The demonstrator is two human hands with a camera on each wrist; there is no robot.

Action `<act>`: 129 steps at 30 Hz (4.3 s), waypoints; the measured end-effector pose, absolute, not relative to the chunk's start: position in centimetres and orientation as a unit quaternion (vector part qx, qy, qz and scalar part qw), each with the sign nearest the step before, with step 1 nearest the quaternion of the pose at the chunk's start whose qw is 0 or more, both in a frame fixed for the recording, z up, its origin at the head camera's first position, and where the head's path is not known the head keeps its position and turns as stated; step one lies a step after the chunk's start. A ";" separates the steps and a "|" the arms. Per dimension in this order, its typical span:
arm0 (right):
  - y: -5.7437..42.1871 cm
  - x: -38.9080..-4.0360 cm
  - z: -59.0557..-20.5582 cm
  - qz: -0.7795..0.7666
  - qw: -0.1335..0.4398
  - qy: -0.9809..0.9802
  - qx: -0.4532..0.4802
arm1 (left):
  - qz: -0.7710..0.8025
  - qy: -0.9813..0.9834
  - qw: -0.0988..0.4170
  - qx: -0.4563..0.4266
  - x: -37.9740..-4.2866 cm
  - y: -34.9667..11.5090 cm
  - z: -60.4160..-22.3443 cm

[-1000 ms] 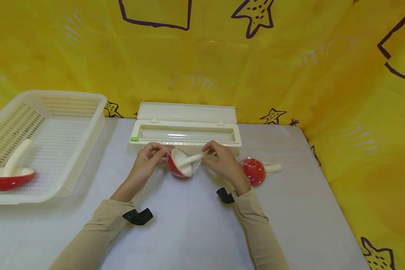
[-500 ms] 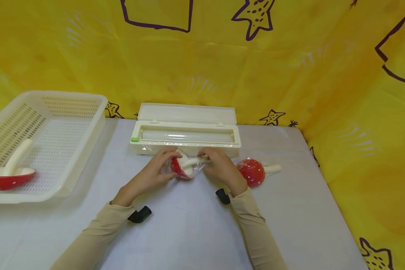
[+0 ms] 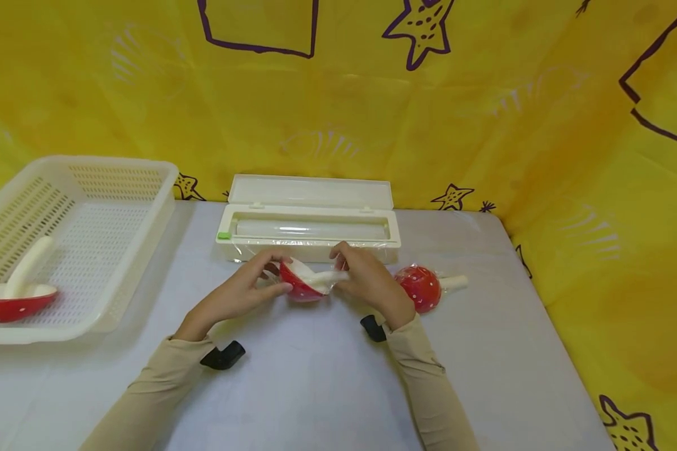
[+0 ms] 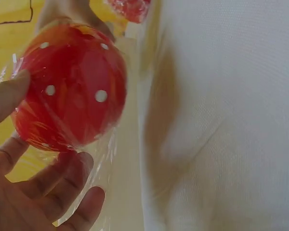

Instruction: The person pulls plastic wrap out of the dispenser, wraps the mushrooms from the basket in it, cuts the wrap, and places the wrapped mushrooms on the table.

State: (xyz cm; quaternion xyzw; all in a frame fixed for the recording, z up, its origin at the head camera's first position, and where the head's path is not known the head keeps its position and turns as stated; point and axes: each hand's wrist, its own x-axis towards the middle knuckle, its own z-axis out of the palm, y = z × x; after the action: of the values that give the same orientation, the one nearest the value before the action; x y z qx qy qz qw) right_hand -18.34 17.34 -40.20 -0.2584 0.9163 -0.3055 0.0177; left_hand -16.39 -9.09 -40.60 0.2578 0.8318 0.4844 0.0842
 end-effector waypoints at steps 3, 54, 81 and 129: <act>17.7 -18.0 -39.7 -0.345 0.011 0.902 -0.259 | 0.487 0.837 0.081 0.237 -16.4 -9.1 -40.4; 18.3 -17.6 -38.4 -0.435 -0.020 0.859 -0.268 | 0.323 0.873 -0.153 0.333 -16.0 -7.8 -41.0; 18.7 -17.5 -38.0 -0.463 -0.058 0.863 -0.193 | 0.301 0.898 -0.110 0.300 -18.1 -7.1 -39.4; 19.1 -17.4 -37.5 -0.467 -0.200 0.806 -0.303 | 0.316 0.848 -0.261 0.335 -17.7 -7.0 -39.3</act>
State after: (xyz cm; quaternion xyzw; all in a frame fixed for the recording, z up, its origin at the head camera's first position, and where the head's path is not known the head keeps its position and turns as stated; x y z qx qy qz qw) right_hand -17.42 19.07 -37.49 -0.3031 0.8063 -0.4671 -0.1997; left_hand -17.73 -6.96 -39.33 0.3353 0.8485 0.3159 -0.2606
